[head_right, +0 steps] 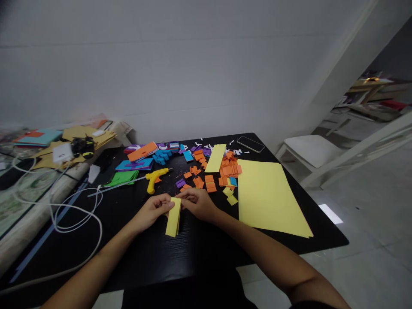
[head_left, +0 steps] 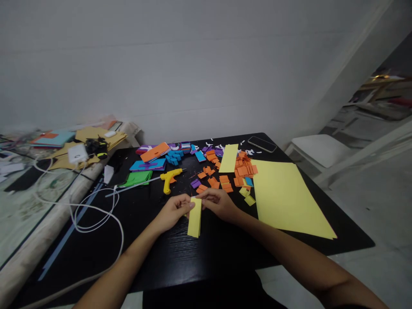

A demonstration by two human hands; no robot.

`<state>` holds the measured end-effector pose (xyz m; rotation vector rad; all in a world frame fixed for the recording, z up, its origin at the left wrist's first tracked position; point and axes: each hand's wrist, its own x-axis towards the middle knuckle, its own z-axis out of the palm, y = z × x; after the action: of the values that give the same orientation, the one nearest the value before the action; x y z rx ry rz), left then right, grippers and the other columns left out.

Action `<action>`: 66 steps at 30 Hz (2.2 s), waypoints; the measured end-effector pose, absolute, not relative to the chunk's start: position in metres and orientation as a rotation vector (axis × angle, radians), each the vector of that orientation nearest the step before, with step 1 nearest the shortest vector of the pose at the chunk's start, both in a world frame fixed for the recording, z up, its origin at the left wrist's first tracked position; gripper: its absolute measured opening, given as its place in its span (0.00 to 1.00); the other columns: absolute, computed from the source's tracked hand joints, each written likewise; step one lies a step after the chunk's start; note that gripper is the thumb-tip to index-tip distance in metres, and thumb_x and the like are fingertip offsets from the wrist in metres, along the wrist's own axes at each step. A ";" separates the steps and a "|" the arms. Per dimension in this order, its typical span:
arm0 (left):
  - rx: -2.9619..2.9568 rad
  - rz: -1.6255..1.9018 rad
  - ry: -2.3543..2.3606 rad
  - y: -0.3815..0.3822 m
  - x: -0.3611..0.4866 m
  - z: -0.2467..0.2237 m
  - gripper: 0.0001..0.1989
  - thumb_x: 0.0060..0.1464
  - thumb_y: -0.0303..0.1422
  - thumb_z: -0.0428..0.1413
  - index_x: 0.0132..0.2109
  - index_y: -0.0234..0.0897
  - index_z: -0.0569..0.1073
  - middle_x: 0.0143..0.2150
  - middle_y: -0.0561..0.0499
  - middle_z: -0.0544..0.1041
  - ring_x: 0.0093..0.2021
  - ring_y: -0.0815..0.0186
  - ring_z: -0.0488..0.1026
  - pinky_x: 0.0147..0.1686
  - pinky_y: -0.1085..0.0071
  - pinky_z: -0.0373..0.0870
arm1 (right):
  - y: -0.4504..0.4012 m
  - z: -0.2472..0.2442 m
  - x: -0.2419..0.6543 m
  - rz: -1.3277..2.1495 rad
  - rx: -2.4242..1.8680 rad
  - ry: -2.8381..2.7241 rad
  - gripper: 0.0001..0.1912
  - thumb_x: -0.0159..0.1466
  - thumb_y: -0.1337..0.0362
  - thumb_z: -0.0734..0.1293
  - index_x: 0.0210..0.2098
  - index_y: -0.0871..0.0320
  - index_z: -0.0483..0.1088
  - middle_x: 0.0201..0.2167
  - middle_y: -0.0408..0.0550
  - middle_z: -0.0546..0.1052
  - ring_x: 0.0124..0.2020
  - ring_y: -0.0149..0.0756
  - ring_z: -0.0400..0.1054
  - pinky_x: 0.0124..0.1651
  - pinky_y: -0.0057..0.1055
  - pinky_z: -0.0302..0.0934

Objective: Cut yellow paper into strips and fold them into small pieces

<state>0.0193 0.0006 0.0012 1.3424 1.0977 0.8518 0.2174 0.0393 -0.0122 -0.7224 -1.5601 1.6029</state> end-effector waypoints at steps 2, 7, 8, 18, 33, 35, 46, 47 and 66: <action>1.338 0.866 1.107 0.001 0.019 0.000 0.16 0.53 0.45 0.62 0.31 0.34 0.74 0.25 0.54 0.72 0.25 0.70 0.69 0.28 0.74 0.68 | 0.040 -0.013 0.218 1.609 -0.728 -1.552 0.10 0.59 0.60 0.70 0.37 0.58 0.77 0.30 0.45 0.79 0.29 0.34 0.74 0.38 0.34 0.70; 1.337 0.884 1.118 0.001 0.018 -0.006 0.16 0.54 0.44 0.61 0.31 0.34 0.74 0.25 0.54 0.73 0.25 0.70 0.70 0.28 0.75 0.68 | 0.043 -0.018 0.216 1.671 -0.755 -1.548 0.12 0.60 0.56 0.69 0.36 0.59 0.76 0.28 0.45 0.79 0.26 0.33 0.73 0.34 0.31 0.70; 1.340 0.883 1.121 0.000 0.018 -0.007 0.16 0.54 0.44 0.61 0.32 0.34 0.74 0.26 0.54 0.74 0.26 0.70 0.70 0.28 0.75 0.68 | 0.044 -0.019 0.216 1.678 -0.768 -1.559 0.13 0.60 0.55 0.70 0.35 0.60 0.76 0.27 0.45 0.78 0.26 0.33 0.73 0.34 0.31 0.69; 1.315 0.871 1.146 -0.001 0.021 -0.006 0.17 0.54 0.45 0.61 0.34 0.34 0.74 0.27 0.54 0.75 0.27 0.69 0.72 0.29 0.74 0.69 | 0.046 -0.026 0.214 1.627 -0.820 -1.567 0.18 0.59 0.49 0.71 0.28 0.59 0.73 0.23 0.44 0.77 0.23 0.33 0.73 0.31 0.32 0.70; 1.176 0.569 0.989 -0.003 0.019 -0.009 0.17 0.52 0.42 0.63 0.29 0.31 0.73 0.23 0.49 0.77 0.19 0.71 0.72 0.18 0.77 0.68 | 0.064 -0.034 0.216 1.693 -0.969 -1.248 0.17 0.56 0.51 0.73 0.29 0.60 0.72 0.22 0.47 0.78 0.23 0.34 0.73 0.27 0.31 0.71; 1.146 0.579 0.989 -0.003 0.019 -0.009 0.17 0.52 0.42 0.63 0.28 0.30 0.73 0.22 0.49 0.77 0.18 0.71 0.72 0.18 0.78 0.68 | 0.061 -0.031 0.218 1.545 -0.948 -1.350 0.13 0.59 0.55 0.70 0.34 0.59 0.73 0.29 0.49 0.79 0.30 0.37 0.75 0.31 0.33 0.72; 0.804 0.765 0.893 -0.003 0.013 -0.004 0.15 0.51 0.39 0.64 0.31 0.29 0.75 0.17 0.51 0.73 0.13 0.73 0.66 0.13 0.79 0.64 | 0.044 -0.015 0.223 0.767 -0.524 -1.977 0.06 0.64 0.68 0.66 0.39 0.55 0.75 0.39 0.50 0.80 0.49 0.42 0.72 0.55 0.43 0.65; 0.806 0.804 0.906 -0.002 0.013 -0.003 0.16 0.51 0.40 0.64 0.29 0.29 0.75 0.16 0.52 0.73 0.12 0.73 0.65 0.12 0.79 0.63 | 0.045 -0.017 0.222 0.803 -0.563 -1.965 0.06 0.65 0.67 0.66 0.38 0.55 0.75 0.37 0.50 0.80 0.45 0.41 0.74 0.51 0.40 0.67; 1.116 0.854 1.181 -0.001 0.015 -0.005 0.26 0.57 0.51 0.55 0.23 0.33 0.70 0.15 0.53 0.68 0.12 0.74 0.62 0.13 0.78 0.58 | 0.037 -0.023 0.215 0.996 -0.729 -1.877 0.07 0.66 0.61 0.67 0.41 0.55 0.75 0.36 0.48 0.80 0.38 0.38 0.75 0.46 0.36 0.68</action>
<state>0.0147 -0.0009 -0.0050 1.1161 1.1814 0.8541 0.2147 0.0374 -0.0230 -0.7287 -1.8768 0.9964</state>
